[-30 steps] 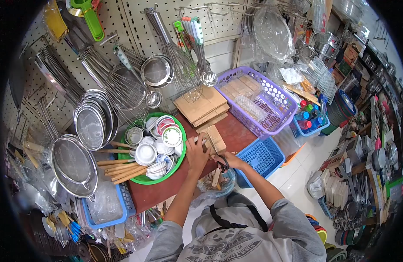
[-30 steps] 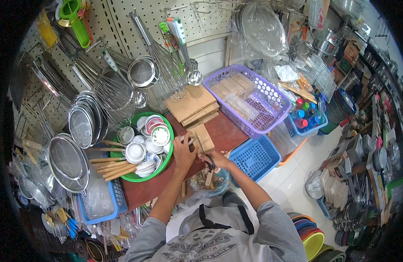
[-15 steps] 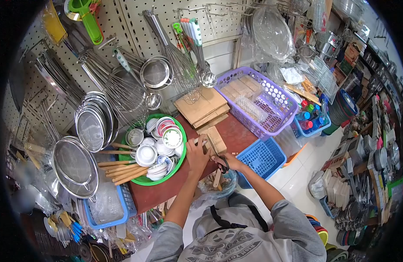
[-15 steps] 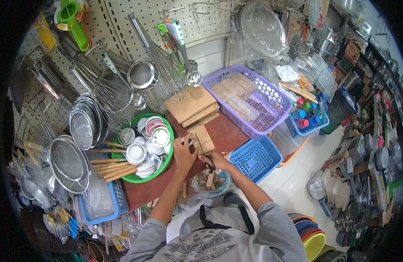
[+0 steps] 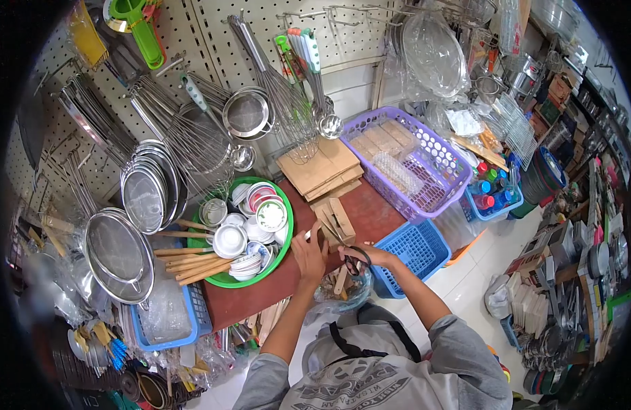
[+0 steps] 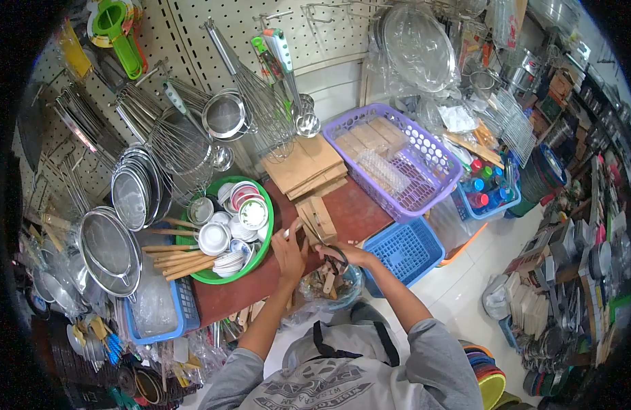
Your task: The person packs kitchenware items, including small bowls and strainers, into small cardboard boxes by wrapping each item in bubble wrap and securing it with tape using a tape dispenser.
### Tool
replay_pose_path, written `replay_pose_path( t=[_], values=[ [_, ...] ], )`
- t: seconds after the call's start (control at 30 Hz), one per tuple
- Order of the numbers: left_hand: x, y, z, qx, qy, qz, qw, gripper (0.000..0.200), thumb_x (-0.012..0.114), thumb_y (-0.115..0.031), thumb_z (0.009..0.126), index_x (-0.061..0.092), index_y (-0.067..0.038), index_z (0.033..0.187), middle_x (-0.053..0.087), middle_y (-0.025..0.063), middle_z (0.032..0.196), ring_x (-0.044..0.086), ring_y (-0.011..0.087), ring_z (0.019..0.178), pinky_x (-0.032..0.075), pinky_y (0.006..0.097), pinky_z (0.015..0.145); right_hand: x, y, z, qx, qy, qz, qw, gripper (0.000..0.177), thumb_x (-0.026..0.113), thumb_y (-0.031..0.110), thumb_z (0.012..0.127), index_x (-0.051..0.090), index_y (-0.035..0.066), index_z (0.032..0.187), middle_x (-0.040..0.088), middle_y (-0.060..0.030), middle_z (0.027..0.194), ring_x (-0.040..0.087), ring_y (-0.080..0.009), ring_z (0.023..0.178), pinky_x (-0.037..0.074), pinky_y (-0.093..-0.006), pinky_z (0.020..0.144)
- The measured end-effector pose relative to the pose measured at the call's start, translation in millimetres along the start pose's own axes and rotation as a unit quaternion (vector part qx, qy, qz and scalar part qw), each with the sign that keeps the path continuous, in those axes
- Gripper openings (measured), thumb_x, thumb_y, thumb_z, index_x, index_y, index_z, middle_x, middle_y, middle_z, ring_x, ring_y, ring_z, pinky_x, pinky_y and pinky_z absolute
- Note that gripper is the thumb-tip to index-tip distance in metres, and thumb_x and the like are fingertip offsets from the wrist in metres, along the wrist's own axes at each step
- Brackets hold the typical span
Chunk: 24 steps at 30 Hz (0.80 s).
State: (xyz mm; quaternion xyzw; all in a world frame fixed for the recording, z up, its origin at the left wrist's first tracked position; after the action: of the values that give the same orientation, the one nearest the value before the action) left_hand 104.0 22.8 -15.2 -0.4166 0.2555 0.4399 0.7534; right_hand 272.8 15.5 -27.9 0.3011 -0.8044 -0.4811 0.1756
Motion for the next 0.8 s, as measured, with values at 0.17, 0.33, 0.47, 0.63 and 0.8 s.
replay_pose_path(
  t=[0.17,0.33,0.47,0.63,0.8],
  values=[
    [1,-1,1,-0.034,0.038,-0.011,0.999,0.065,0.073,-0.022,0.085,0.046,-0.022,0.144,0.043,0.0217,0.118,0.044,0.0389,0.11,0.037,0.0507,0.097,-19,40,-28,-0.071,0.02,-0.014,0.997,0.051,0.047,0.054,0.1,0.059,0.004,0.099,0.061,-0.0032,0.069,0.062,-0.0112,0.062,0.05,-0.0235,0.05],
    [-5,-9,4,-0.048,0.01,0.058,0.997,0.056,0.072,-0.03,0.086,0.052,-0.021,0.137,0.047,0.0149,0.111,0.046,0.0338,0.103,0.037,0.0491,0.093,-66,42,-19,-0.063,-0.09,-0.046,0.993,0.044,0.053,0.048,0.099,0.06,0.004,0.098,0.059,-0.0016,0.067,0.058,-0.0096,0.055,0.047,-0.0227,0.047],
    [-6,-11,8,-0.056,0.046,0.081,0.994,0.049,0.07,-0.032,0.085,0.058,-0.018,0.13,0.049,0.0125,0.108,0.047,0.0323,0.102,0.038,0.0478,0.092,-102,27,-9,0.09,-0.181,-0.264,0.943,0.06,0.059,0.064,0.088,0.063,0.004,0.092,0.067,-0.0089,0.074,0.066,-0.0184,0.059,0.054,-0.0301,0.053],
    [-5,-11,12,-0.058,0.066,0.105,0.991,0.042,0.069,-0.036,0.084,0.065,-0.015,0.119,0.052,0.01,0.106,0.048,0.0308,0.1,0.039,0.0457,0.09,-114,3,24,0.146,-0.23,-0.498,0.823,0.06,0.067,0.057,0.082,0.069,0.007,0.115,0.072,-0.0164,0.109,0.071,-0.029,0.1,0.057,-0.039,0.083],
    [2,-7,15,-0.043,0.081,0.112,0.989,0.034,0.065,-0.037,0.085,0.073,-0.011,0.104,0.054,0.0096,0.105,0.049,0.0303,0.099,0.039,0.0442,0.089,-119,-7,45,0.151,-0.212,-0.532,0.805,0.066,0.069,0.058,0.079,0.065,0.006,0.12,0.069,-0.0185,0.115,0.066,-0.0342,0.109,0.053,-0.0456,0.093]
  ],
)
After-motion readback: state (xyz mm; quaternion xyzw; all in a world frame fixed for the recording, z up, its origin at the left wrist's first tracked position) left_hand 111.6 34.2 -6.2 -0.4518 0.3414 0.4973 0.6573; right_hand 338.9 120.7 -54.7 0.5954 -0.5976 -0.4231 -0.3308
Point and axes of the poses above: each hand's wrist, its own z-axis towards the middle knuckle, its own x-axis out of the palm, y = z × x, the point moved 5 cm from there along z, towards the middle knuckle
